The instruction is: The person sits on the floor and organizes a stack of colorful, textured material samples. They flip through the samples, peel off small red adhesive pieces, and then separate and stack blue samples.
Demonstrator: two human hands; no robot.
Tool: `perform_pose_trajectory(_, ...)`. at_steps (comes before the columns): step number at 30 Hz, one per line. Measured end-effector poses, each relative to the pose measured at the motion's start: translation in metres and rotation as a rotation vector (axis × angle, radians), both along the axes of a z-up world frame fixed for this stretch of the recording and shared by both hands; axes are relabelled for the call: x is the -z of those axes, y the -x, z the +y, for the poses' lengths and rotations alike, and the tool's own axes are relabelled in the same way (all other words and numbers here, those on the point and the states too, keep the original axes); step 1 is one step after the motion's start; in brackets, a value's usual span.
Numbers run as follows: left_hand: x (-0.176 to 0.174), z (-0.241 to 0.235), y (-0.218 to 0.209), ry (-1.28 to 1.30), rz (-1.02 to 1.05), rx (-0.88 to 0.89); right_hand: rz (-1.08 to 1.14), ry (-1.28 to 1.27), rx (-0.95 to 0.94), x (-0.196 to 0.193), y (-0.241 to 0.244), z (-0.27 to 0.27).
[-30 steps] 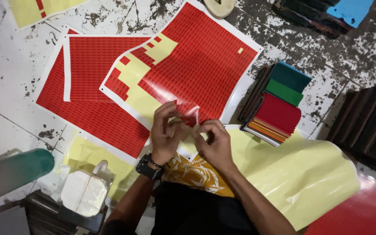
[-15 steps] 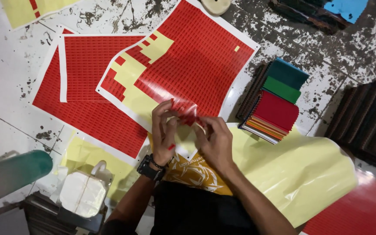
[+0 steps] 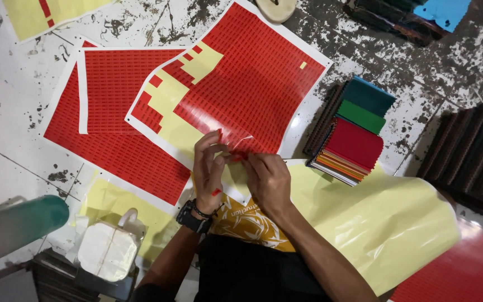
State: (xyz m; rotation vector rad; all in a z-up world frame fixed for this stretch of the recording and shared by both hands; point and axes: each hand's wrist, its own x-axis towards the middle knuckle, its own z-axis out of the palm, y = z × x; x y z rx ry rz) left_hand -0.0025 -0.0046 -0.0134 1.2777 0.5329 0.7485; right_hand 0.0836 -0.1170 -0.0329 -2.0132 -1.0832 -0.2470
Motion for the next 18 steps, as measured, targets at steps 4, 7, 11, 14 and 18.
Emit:
perform_pose_trajectory(4, -0.001, -0.001, 0.000, 0.005, 0.016, -0.005, -0.046, -0.025, -0.032, -0.002, 0.002, -0.002)
perform_pose_trajectory(7, 0.005, 0.000, -0.001, 0.088, -0.009, -0.057, 0.355, -0.245, -0.098, -0.008, 0.012, -0.006)
perform_pose_trajectory(11, -0.011, -0.003, -0.007, 0.162, 0.170, -0.132, 1.349, -0.411, -0.241, -0.011, 0.037, -0.012)
perform_pose_trajectory(14, -0.012, -0.004, -0.010, 0.156, 0.192, -0.167, 1.376, -0.372, -0.207, -0.007, 0.045, -0.006)
perform_pose_trajectory(18, -0.008, -0.006, -0.009, 0.173, 0.192, -0.206, 1.332, -0.317, -0.063, -0.015, 0.046, 0.000)
